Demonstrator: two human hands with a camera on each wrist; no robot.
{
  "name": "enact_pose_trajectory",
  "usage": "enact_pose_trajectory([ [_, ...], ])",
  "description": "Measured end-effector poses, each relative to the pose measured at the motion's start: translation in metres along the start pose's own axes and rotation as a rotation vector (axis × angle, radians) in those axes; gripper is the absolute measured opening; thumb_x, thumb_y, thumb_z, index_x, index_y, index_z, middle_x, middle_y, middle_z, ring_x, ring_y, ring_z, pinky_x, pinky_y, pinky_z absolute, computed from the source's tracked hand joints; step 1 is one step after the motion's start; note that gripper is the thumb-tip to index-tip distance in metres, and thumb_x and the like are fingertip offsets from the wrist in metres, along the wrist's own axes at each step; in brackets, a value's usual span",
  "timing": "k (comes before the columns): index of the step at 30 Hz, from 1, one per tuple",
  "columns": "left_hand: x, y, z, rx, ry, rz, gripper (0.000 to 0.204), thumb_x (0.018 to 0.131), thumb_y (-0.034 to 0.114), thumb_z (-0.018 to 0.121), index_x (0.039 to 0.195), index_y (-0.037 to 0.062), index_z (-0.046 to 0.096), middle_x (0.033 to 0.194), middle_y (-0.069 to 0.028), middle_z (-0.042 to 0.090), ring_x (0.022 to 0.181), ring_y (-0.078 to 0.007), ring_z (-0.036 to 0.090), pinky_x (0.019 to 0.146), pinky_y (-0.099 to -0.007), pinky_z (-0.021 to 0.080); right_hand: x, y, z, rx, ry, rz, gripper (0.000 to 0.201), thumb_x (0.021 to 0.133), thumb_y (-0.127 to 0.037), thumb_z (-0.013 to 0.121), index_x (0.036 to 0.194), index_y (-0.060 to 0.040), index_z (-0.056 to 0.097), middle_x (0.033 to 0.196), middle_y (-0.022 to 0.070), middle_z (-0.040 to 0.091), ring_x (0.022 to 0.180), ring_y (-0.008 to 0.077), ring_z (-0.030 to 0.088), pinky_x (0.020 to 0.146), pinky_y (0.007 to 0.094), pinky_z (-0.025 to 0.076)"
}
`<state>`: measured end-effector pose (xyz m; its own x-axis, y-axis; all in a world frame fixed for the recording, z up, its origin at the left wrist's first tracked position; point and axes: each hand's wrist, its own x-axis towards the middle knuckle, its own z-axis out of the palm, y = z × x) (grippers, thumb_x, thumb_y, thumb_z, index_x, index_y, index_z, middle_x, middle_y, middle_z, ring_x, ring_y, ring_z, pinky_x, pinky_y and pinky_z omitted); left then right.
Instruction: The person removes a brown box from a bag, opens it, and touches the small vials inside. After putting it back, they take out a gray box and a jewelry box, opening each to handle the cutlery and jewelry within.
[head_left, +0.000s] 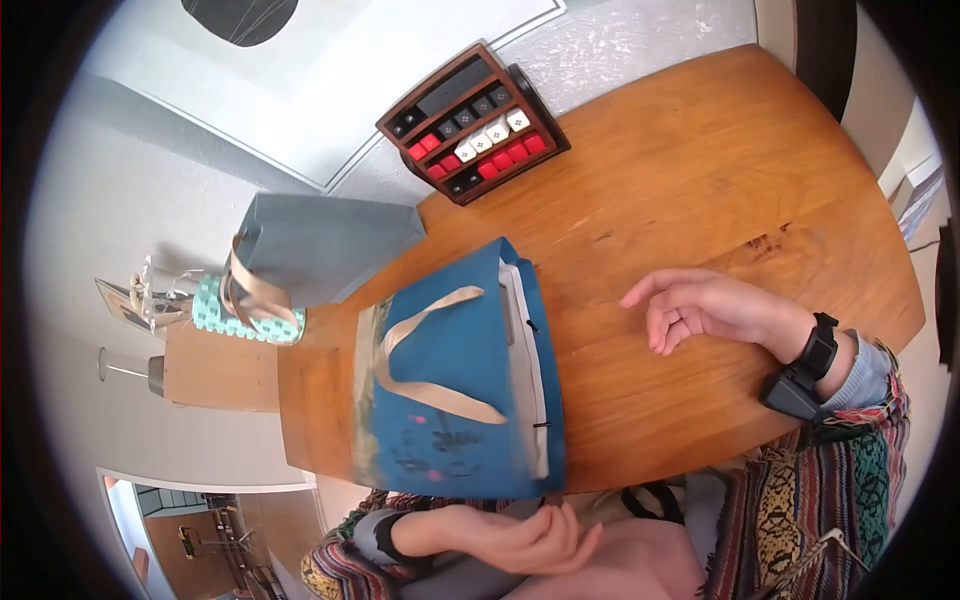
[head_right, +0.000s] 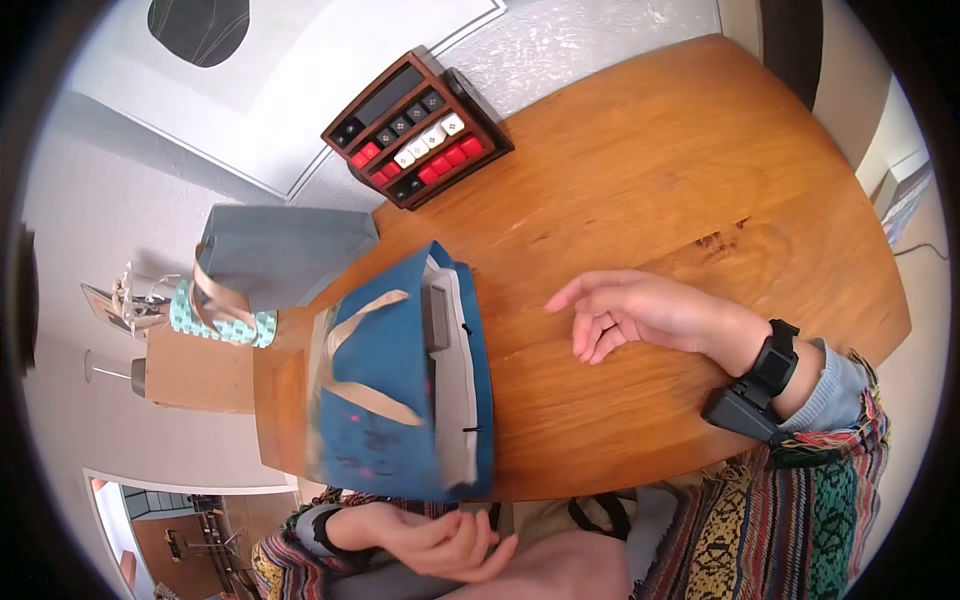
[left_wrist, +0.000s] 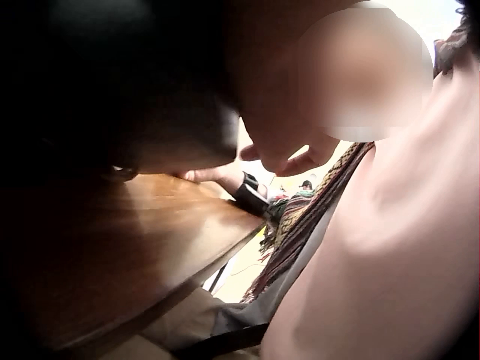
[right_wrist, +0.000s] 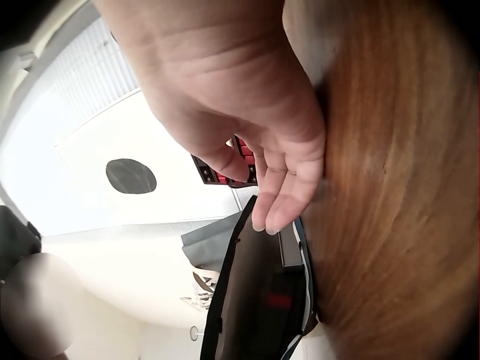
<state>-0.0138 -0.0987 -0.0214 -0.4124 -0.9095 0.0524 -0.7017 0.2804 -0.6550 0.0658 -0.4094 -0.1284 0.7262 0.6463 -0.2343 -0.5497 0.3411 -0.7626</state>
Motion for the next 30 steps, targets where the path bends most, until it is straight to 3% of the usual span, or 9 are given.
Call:
enact_pose_trajectory([
  [3,0.003,-0.009,-0.019,-0.031,0.012,-0.099,0.025,0.09,0.026,0.05,0.109,0.0143,0.063,0.087,0.0015,0.059,0.081,-0.0108,0.054,0.08,-0.0274,0.044,0.0,0.002,-0.001,-0.016,-0.01,-0.012,0.034,0.1,-0.014,0.043,0.128,0.0015,0.051,0.089,0.0084,0.067,0.086,0.0166,0.067,0.079,0.029,0.055],
  [7,-0.018,-0.022,-0.034,0.003,-0.702,-0.65,0.025,0.08,0.022,0.06,0.104,0.0231,0.065,0.104,-0.003,0.061,0.092,-0.0235,0.057,0.083,-0.0425,0.043,0.002,0.004,-0.002,-0.03,-0.012,-0.012,0.033,0.1,-0.015,0.043,0.128,0.0012,0.051,0.09,0.0085,0.067,0.086,0.0164,0.067,0.08,0.0281,0.055],
  [9,-0.093,-0.036,-0.016,0.258,-0.46,-0.927,0.038,0.083,0.021,0.058,0.12,0.0144,0.064,0.121,-0.0121,0.056,0.114,-0.0335,0.05,0.094,-0.0482,0.039,0.001,0.005,-0.002,-0.038,-0.011,-0.012,0.033,0.1,-0.015,0.043,0.128,0.0012,0.051,0.09,0.0085,0.067,0.086,0.0163,0.067,0.079,0.0277,0.055],
  [11,-0.151,-0.049,-0.014,0.173,-0.498,-1.171,0.05,0.089,0.028,0.054,0.135,0.0064,0.053,0.135,-0.0167,0.048,0.126,-0.0355,0.045,0.106,-0.05,0.032,0.002,0.005,-0.002,-0.052,-0.011,-0.015,0.034,0.1,-0.015,0.043,0.128,0.0012,0.051,0.089,0.0084,0.067,0.086,0.0162,0.067,0.079,0.0276,0.055],
  [15,-0.206,-0.015,-0.028,-0.552,0.05,-1.873,0.07,0.094,0.046,0.051,0.144,-0.0005,0.038,0.146,-0.0197,0.041,0.138,-0.0358,0.035,0.115,-0.0442,0.024,0.003,0.006,-0.005,-0.007,-0.01,-0.014,0.034,0.099,-0.014,0.044,0.128,0.0013,0.051,0.087,0.008,0.067,0.084,0.0162,0.067,0.078,0.0283,0.055],
  [18,-0.197,0.003,-0.053,-0.613,-0.371,-1.588,0.072,0.093,0.047,0.052,0.146,-0.0005,0.037,0.147,-0.0213,0.04,0.137,-0.0365,0.037,0.114,-0.0441,0.027,0.001,0.001,0.001,-0.011,0.011,0.008,0.033,0.098,-0.013,0.044,0.127,0.0013,0.052,0.086,0.0079,0.067,0.084,0.0163,0.067,0.077,0.0286,0.055],
  [22,-0.196,0.026,-0.058,-0.311,-0.674,-1.41,0.075,0.083,0.02,0.07,0.147,0.0032,0.036,0.145,-0.0203,0.043,0.132,-0.0376,0.042,0.108,-0.0446,0.034,0.002,-0.003,0.004,-0.014,0.022,0.025,0.033,0.098,-0.012,0.044,0.127,0.0014,0.052,0.086,0.0081,0.067,0.084,0.0167,0.067,0.077,0.0285,0.055],
  [23,-0.198,0.029,-0.055,-0.203,-0.653,-1.369,0.073,0.08,0.006,0.068,0.146,0.0055,0.039,0.142,-0.0177,0.046,0.125,-0.0372,0.047,0.104,-0.0448,0.037,0.002,-0.003,0.004,-0.011,0.024,0.024,0.033,0.098,-0.012,0.044,0.127,0.0014,0.052,0.086,0.0082,0.067,0.084,0.0168,0.067,0.076,0.0285,0.055],
  [30,-0.239,0.021,-0.06,0.045,-0.748,-1.422,0.059,0.075,-0.004,0.061,0.132,0.0088,0.056,0.113,-0.0147,0.065,0.102,-0.0338,0.061,0.09,-0.0455,0.047,0.001,-0.002,0.001,-0.002,0.019,0.006,0.033,0.098,-0.012,0.044,0.127,0.0015,0.052,0.086,0.0085,0.067,0.084,0.017,0.067,0.077,0.0286,0.056],
])
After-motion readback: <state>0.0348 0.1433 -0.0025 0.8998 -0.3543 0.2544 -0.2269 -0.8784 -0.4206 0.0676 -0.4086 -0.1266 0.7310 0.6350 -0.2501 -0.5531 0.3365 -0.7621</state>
